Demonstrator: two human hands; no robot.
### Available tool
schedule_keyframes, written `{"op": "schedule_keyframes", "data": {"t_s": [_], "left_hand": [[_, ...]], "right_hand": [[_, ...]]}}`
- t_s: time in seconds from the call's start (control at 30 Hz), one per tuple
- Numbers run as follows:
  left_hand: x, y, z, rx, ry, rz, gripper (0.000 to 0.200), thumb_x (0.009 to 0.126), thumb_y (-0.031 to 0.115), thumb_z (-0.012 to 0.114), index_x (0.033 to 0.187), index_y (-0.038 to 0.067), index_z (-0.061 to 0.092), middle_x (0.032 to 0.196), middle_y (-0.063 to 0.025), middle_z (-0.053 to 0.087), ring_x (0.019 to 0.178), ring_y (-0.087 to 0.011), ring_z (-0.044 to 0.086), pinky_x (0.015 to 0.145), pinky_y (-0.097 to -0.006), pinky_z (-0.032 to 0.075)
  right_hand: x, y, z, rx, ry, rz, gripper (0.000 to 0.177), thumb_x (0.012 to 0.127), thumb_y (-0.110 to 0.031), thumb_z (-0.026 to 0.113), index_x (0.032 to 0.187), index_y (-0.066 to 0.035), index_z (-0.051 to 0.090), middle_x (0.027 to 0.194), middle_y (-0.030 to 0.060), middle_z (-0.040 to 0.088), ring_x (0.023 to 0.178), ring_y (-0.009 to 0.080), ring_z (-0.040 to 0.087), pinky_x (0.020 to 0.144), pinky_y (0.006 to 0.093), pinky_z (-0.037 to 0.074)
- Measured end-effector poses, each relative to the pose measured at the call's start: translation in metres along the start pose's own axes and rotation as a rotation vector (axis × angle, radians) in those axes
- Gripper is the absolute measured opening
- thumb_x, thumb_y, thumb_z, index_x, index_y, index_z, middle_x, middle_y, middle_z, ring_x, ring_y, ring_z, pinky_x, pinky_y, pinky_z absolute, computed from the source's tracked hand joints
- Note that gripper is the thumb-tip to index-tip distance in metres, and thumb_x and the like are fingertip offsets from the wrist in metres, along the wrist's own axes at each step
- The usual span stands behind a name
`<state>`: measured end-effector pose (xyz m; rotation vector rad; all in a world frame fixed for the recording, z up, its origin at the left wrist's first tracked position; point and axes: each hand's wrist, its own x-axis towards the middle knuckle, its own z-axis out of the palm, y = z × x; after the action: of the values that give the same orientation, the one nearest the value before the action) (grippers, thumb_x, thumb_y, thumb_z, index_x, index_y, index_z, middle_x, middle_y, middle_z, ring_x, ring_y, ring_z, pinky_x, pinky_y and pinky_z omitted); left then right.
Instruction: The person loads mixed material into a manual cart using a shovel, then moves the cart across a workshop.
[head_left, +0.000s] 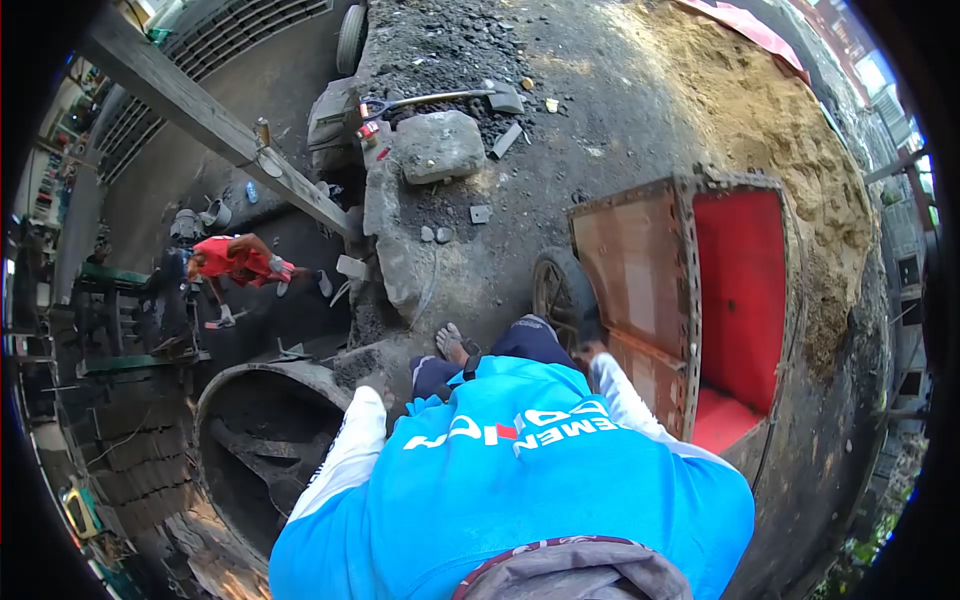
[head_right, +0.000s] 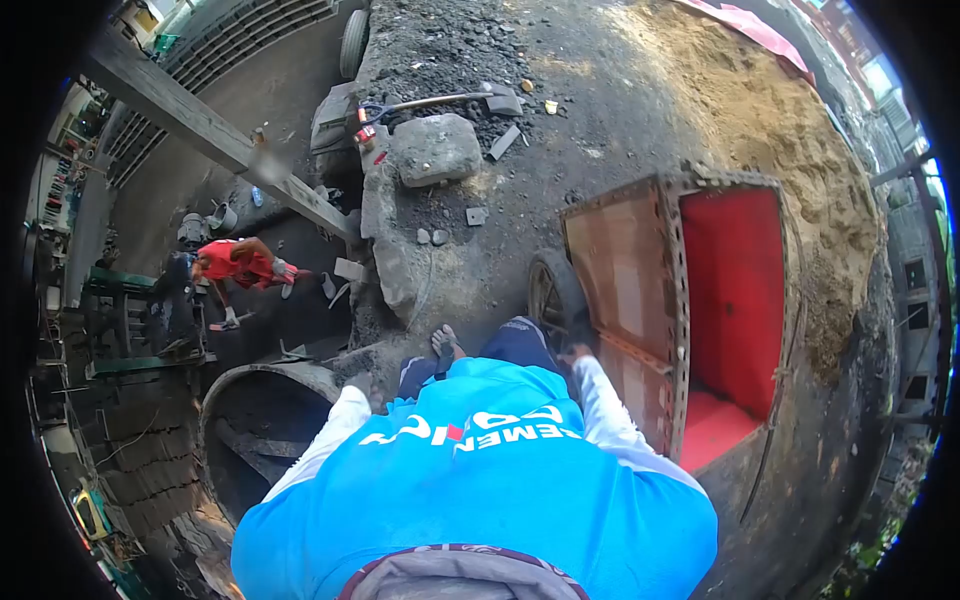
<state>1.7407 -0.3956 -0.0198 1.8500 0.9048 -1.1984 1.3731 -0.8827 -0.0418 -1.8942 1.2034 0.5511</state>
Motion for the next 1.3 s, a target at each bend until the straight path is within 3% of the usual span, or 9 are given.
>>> {"op": "schedule_keyframes", "data": {"t_s": [0.2,0.5,0.57,0.67,0.83,1.1,1.17,1.27,1.3], "left_hand": [[0.009,0.178,0.076,-0.036,-0.136,0.217,0.019,0.092,0.027,0.052,0.1,0.011,0.056,0.075,-0.0067,0.056,0.053,-0.0225,0.056,0.04,-0.0401,0.045],[0.026,0.369,0.165,0.185,-0.209,0.126,0.02,0.093,0.023,0.047,0.106,0.014,0.059,0.08,-0.0082,0.057,0.057,-0.026,0.058,0.046,-0.042,0.048],[0.053,0.408,0.169,0.209,-0.186,0.075,0.022,0.089,0.029,0.055,0.103,0.012,0.057,0.078,-0.0087,0.059,0.057,-0.0339,0.06,0.047,-0.0554,0.049],[0.134,0.467,0.143,0.459,-0.351,0.467,0.018,0.089,0.028,0.053,0.098,0.013,0.058,0.075,-0.0065,0.058,0.057,-0.03,0.06,0.046,-0.0483,0.048],[0.013,0.606,0.188,-0.055,-0.207,0.381,0.015,0.091,0.021,0.052,0.096,0.009,0.058,0.075,-0.0062,0.058,0.059,-0.0203,0.059,0.046,-0.0385,0.048],[0.005,0.764,0.23,-0.16,-0.231,0.431,0.011,0.089,0.02,0.056,0.093,0.009,0.054,0.069,-0.0047,0.056,0.049,-0.0157,0.052,0.043,-0.0335,0.045],[0.02,0.802,0.232,-0.067,-0.177,0.437,0.016,0.089,0.022,0.059,0.095,0.007,0.057,0.075,-0.0057,0.061,0.054,-0.0169,0.058,0.046,-0.0339,0.05],[0.095,0.859,0.235,-0.07,-0.182,0.461,0.015,0.089,0.023,0.058,0.092,0.009,0.06,0.07,-0.0029,0.057,0.05,-0.0153,0.055,0.044,-0.0339,0.046],[0.136,0.88,0.236,-0.054,-0.171,0.473,0.015,0.089,0.024,0.057,0.092,0.01,0.062,0.068,-0.0015,0.056,0.049,-0.0148,0.053,0.044,-0.035,0.046]], "right_hand": [[-0.027,-0.011,0.026,0.102,0.04,0.568,0.048,0.07,-0.042,0.074,0.099,-0.005,0.069,0.103,0.0157,0.066,0.094,0.0274,0.064,0.084,0.0366,0.05],[0.167,-0.093,-0.032,0.271,0.118,0.399,0.035,0.071,-0.039,0.074,0.091,-0.01,0.073,0.095,0.0082,0.07,0.09,0.0223,0.065,0.083,0.0352,0.05],[0.184,-0.166,-0.092,0.203,0.196,0.324,0.025,0.077,-0.028,0.071,0.09,-0.007,0.071,0.086,0.0122,0.069,0.074,0.025,0.066,0.068,0.038,0.054],[0.234,-0.236,-0.163,0.92,0.121,0.377,0.009,0.085,-0.008,0.059,0.091,-0.002,0.063,0.07,0.0127,0.062,0.054,0.0234,0.059,0.042,0.0361,0.046],[0.3,-0.281,-0.252,0.756,0.115,0.248,0.018,0.086,-0.009,0.059,0.102,-0.001,0.061,0.081,0.011,0.065,0.061,0.0216,0.062,0.051,0.0346,0.05],[0.368,-0.239,-0.275,0.831,0.089,0.402,0.018,0.084,-0.008,0.057,0.1,-0.002,0.06,0.077,0.0129,0.063,0.047,0.0253,0.054,0.044,0.0407,0.048],[0.417,-0.153,-0.22,0.599,0.107,0.499,0.028,0.075,-0.007,0.064,0.103,-0.001,0.065,0.089,0.0135,0.067,0.073,0.0225,0.065,0.066,0.0327,0.053],[0.37,-0.226,-0.224,-0.021,0.176,-0.044,0.062,0.073,-0.009,0.068,0.131,-0.007,0.047,0.126,0.0124,0.054,0.109,0.0213,0.056,0.087,0.0304,0.049],[0.353,-0.271,-0.23,-0.113,0.137,0.465,0.054,0.08,-0.016,0.063,0.132,-0.013,0.047,0.131,0.0091,0.052,0.117,0.0229,0.053,0.097,0.0326,0.043]]}}
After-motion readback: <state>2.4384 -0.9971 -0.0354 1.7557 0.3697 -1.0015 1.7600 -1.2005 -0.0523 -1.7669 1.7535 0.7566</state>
